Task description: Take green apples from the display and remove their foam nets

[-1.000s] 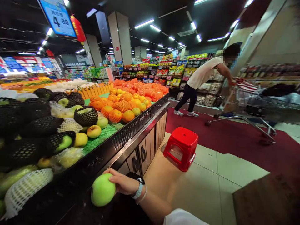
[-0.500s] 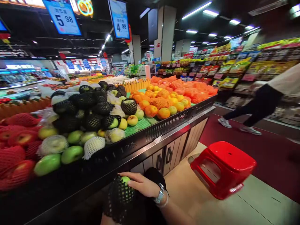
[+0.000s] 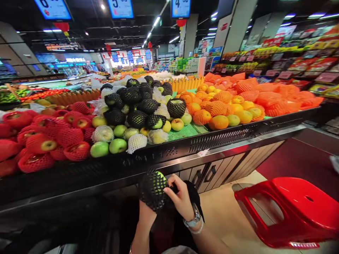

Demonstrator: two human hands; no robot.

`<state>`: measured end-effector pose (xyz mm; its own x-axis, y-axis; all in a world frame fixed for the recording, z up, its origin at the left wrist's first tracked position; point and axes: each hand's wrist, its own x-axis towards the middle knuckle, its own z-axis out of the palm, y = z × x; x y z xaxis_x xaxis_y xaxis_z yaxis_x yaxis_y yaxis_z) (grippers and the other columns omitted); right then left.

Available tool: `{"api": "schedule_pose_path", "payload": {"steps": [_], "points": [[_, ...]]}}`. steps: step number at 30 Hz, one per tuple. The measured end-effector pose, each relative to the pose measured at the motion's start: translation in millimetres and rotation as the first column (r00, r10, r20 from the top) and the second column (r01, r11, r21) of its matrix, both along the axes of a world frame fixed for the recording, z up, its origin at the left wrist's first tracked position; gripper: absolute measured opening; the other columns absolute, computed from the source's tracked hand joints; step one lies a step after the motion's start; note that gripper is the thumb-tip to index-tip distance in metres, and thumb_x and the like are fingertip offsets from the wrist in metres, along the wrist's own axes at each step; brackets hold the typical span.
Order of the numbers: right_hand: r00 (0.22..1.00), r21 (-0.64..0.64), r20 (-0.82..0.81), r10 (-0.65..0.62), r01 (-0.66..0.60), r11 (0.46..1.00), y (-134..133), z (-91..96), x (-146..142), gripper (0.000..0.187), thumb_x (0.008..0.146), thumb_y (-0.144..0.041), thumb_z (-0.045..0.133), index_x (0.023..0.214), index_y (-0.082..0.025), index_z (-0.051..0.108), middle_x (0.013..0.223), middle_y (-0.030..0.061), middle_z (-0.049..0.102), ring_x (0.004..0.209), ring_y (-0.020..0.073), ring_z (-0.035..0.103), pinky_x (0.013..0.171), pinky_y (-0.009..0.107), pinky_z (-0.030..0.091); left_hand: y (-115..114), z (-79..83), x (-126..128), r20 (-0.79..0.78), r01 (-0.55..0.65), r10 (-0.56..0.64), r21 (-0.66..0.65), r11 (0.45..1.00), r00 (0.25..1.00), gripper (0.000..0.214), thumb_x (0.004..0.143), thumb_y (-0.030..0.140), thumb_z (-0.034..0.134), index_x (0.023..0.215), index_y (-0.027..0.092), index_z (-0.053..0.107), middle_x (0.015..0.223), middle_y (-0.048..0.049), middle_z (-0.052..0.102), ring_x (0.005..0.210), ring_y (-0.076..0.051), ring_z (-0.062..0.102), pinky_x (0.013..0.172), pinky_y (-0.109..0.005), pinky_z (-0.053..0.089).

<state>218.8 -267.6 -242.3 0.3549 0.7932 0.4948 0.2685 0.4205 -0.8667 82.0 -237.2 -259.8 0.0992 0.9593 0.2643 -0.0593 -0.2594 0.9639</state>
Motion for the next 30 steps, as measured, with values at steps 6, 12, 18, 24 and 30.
{"api": "schedule_pose_path", "payload": {"steps": [6,12,18,24,30], "points": [[0.999,0.099,0.010,-0.051,0.050,0.994,-2.9,6.1,17.4,0.026,0.087,-0.035,0.063,0.069,-0.020,0.050,0.063,-0.0045,0.049,0.057,0.0107,0.045,0.053,0.022,0.036,15.0,-1.7,21.5,0.001,0.042,-0.042,-0.096,0.994,0.999,0.044,0.049,0.032,0.086,0.088,0.021,0.070,0.092,-0.0087,0.074,0.095,-0.031,0.066,0.100,-0.055,0.047],[0.915,0.319,-0.154,-0.374,0.404,0.857,6.2,-8.1,10.9,0.019,0.086,-0.029,0.063,0.074,-0.020,0.051,0.066,-0.0046,0.048,0.059,0.0114,0.048,0.058,0.025,0.038,1.2,-8.4,26.8,-0.024,0.195,-0.194,0.031,0.980,0.981,0.052,0.057,0.038,0.083,0.104,0.020,0.069,0.102,-0.0119,0.073,0.099,-0.031,0.067,0.097,-0.051,0.051],[0.880,0.234,-0.399,-0.258,0.370,0.899,13.0,-15.2,-4.5,0.017,0.087,-0.039,0.060,0.087,-0.022,0.056,0.093,0.0022,0.060,0.088,0.0168,0.057,0.081,0.032,0.044,9.7,-26.9,23.4,-0.260,0.117,-0.060,0.209,0.971,0.964,0.045,0.068,0.043,0.074,0.106,0.021,0.069,0.106,-0.0123,0.073,0.107,-0.032,0.064,0.102,-0.054,0.048],[0.511,-0.009,-0.847,0.142,-0.283,0.959,2.9,-18.4,-24.3,0.049,0.074,-0.059,0.068,0.113,-0.030,0.063,0.118,0.0033,0.067,0.112,0.0228,0.059,0.101,0.041,0.043,19.0,20.2,29.6,-0.510,0.236,-0.083,0.241,0.941,0.856,0.033,0.082,0.030,0.061,0.114,0.024,0.067,0.120,-0.0080,0.069,0.121,-0.028,0.057,0.112,-0.049,0.038],[0.440,-0.120,-0.898,-0.029,-0.180,0.976,16.0,-22.4,-11.5,0.044,0.077,-0.062,0.059,0.102,-0.028,0.072,0.104,0.0009,0.073,0.107,0.0211,0.064,0.092,0.038,0.052,-6.3,38.7,-1.2,-0.347,0.379,-0.354,0.006,0.925,0.869,0.033,0.078,0.022,0.067,0.111,0.022,0.070,0.122,-0.0117,0.067,0.121,-0.032,0.057,0.111,-0.050,0.038]]}}
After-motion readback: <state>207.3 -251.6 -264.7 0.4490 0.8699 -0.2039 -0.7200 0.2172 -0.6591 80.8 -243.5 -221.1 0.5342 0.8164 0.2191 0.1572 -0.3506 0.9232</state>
